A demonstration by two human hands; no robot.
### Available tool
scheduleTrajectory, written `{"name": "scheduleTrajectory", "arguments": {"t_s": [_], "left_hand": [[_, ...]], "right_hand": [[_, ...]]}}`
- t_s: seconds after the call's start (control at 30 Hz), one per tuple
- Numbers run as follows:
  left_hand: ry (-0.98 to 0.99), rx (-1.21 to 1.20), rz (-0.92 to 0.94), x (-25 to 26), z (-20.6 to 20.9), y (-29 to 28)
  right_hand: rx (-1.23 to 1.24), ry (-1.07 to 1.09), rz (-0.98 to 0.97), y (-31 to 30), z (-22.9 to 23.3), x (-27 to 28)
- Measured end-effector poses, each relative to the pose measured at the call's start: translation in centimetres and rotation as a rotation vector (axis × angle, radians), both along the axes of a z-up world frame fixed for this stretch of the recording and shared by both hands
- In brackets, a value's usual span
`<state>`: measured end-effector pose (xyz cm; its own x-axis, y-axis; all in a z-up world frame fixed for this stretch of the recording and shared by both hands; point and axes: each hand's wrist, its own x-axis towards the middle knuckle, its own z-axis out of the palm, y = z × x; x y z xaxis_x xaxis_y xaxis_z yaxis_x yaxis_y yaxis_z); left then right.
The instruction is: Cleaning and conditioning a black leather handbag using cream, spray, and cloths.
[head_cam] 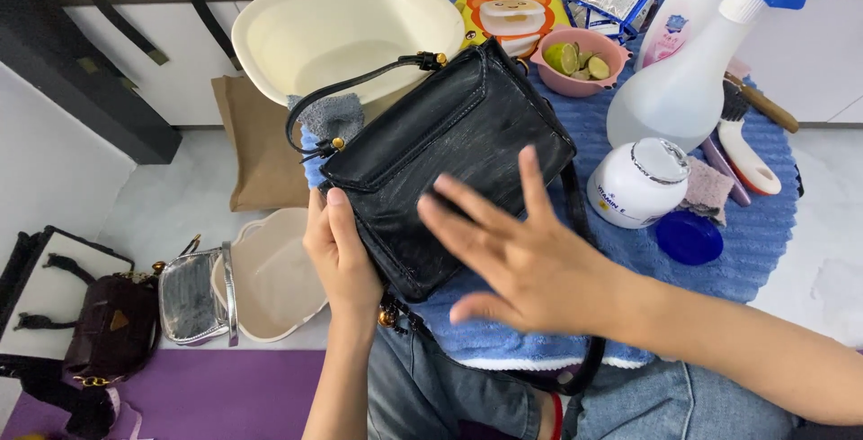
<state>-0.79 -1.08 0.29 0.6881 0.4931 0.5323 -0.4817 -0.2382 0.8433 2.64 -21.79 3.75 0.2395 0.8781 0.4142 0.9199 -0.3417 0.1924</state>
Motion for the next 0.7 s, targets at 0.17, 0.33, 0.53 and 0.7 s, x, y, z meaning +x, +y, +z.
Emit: {"name": "scheduleTrajectory", "arguments": {"t_s": [0.17, 0.33, 0.53, 0.7], "left_hand": [[-0.008, -0.018, -0.002, 0.0, -0.4, 0.0], [-0.01, -0.002, 0.005, 0.1, -0.2, 0.0], [-0.002, -0.003, -0.015, 0.0, 0.0, 0.0], [-0.018, 0.007, -0.005, 0.0, -0.2, 0.1]], "right_hand": [[0.029, -0.152, -0.278, -0.3, 1.1, 0.5], [0.158, -0.153, -0.171, -0.3, 1.3, -0.3], [-0.013, -0.007, 0.02, 0.0, -0.2, 0.2], [0.061, -0.106, -0.17, 0.0, 1.3, -0.2]]}}
